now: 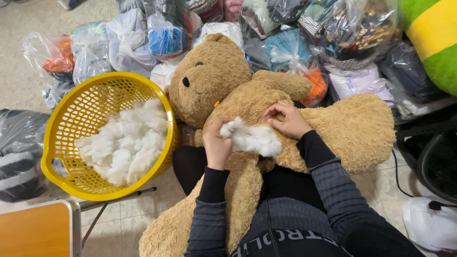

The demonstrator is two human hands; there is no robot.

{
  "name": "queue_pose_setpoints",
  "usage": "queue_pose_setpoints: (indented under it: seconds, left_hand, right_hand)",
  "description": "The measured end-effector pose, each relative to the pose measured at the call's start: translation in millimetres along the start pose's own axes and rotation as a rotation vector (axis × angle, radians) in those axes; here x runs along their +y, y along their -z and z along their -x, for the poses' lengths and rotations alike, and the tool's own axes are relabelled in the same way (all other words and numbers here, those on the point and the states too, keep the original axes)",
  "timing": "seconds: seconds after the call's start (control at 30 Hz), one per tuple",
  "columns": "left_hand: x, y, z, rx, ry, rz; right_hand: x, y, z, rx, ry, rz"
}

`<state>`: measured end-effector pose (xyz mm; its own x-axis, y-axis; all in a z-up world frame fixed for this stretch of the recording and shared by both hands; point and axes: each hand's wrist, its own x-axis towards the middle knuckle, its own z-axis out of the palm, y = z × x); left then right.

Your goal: The person stuffs a large teddy bear with white filling material by hand. They repeatedly take handfuls of stuffing from a yellow basket and push the material into an opening in the bear's torso, patting and shaping the body as they work.

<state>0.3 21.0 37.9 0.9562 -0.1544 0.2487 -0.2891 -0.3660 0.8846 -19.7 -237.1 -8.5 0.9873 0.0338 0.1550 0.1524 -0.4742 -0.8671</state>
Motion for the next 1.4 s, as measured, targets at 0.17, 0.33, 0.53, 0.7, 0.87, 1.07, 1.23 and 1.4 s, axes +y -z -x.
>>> queue_pose_setpoints:
  seconds: [0.17,0.33,0.53,0.7,0.87,1.07,1.23,1.4]
  left_hand:
    - [-9.0,17.2,-6.5,0.130,0.000,0.021]
    - [-23.1,49.7,-14.0,0.342,-0.010,0.075]
    - [-56.8,92.0,-16.6,0.654,-0.078,-0.062]
    - [-86.1,141.1,-23.4,1.040,-0.039,-0.213]
    - [-94.5,170.3,-9.7,1.085,-0.078,-0.165]
    - [-86.5,128.3,-14.7,0.854,-0.057,-0.260]
    - [-51.1,55.4,-14.3,0.222,0.026,0.092]
    - [-7.1,1.3,4.3,-0.518,-0.297,-0.155]
  right_hand:
    - [1.1,-1.1,2.0,0.018,-0.011,0.044]
    - [5.5,0.4,3.0,0.025,0.040,0.091]
    - [12.0,0.7,3.0,-0.017,-0.022,0.077]
    - [16.6,2.1,3.5,0.019,0.095,0.111]
    - [23.2,2.8,5.2,0.004,0.059,0.149]
    - [28.4,1.6,5.1,0.011,0.061,0.179]
    - [24.1,5.1,5.9,0.005,0.040,0.164]
    - [14.8,6.1,6.5,0.021,0.009,0.137]
